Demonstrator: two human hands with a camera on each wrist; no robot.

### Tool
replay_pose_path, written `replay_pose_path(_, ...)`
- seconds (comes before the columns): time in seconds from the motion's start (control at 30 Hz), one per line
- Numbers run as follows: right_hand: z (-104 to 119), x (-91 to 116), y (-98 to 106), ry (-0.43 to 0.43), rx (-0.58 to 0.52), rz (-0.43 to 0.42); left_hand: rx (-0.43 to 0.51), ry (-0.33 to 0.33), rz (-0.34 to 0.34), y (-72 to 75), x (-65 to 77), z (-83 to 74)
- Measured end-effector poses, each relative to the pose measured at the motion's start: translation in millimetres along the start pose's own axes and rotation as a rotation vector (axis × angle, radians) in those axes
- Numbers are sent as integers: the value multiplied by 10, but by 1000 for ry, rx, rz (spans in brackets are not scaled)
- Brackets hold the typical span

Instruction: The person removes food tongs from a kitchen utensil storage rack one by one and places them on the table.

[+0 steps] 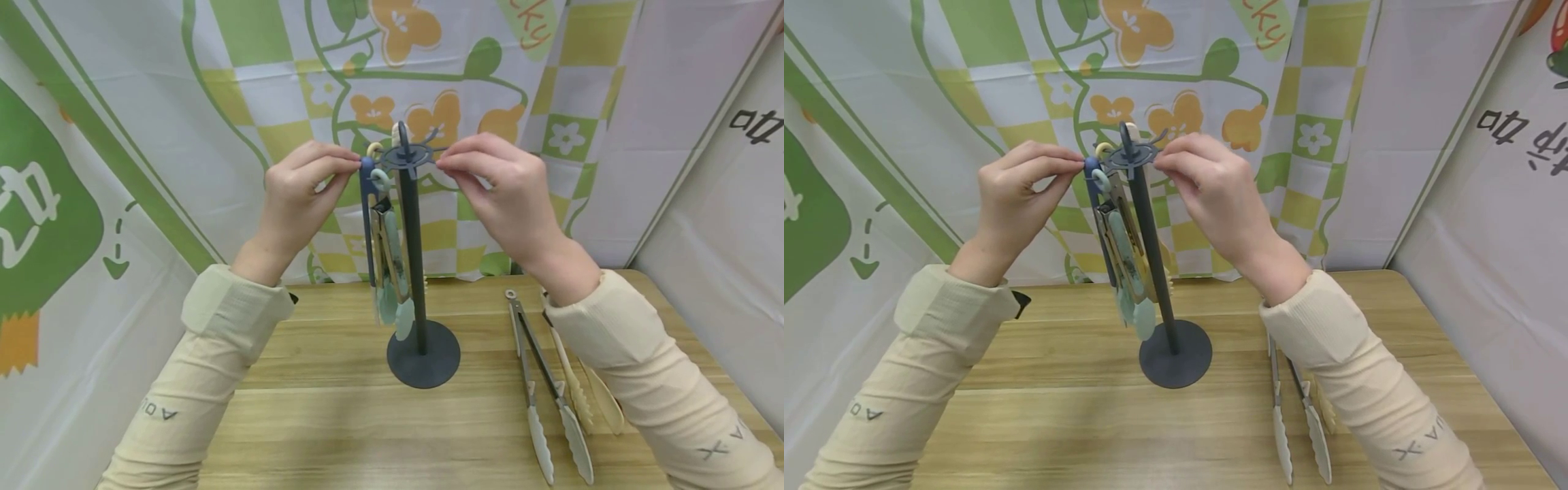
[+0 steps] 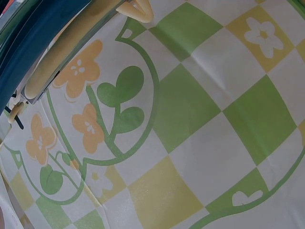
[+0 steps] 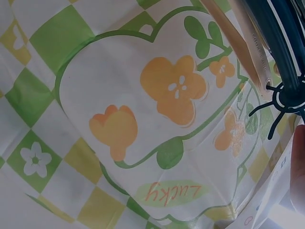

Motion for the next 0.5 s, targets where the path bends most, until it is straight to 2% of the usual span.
replay_pose_path(0.2, -7, 14, -2, -4, -2, -7, 0, 6, 0, 0, 1, 2)
replay_pose_path(0.5, -19, 22, 1, -14, 0, -42, 19, 59, -5, 2, 32, 14)
Point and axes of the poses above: each hand's wrist, its own x-axis away from the middle knuckle, its own y-axis out of the back of the hand, z = x × y, the point moved 6 cm from there along -x, towards the middle knuckle, and after that the axes turned 8 degrees about y, right-handed, at the moved point
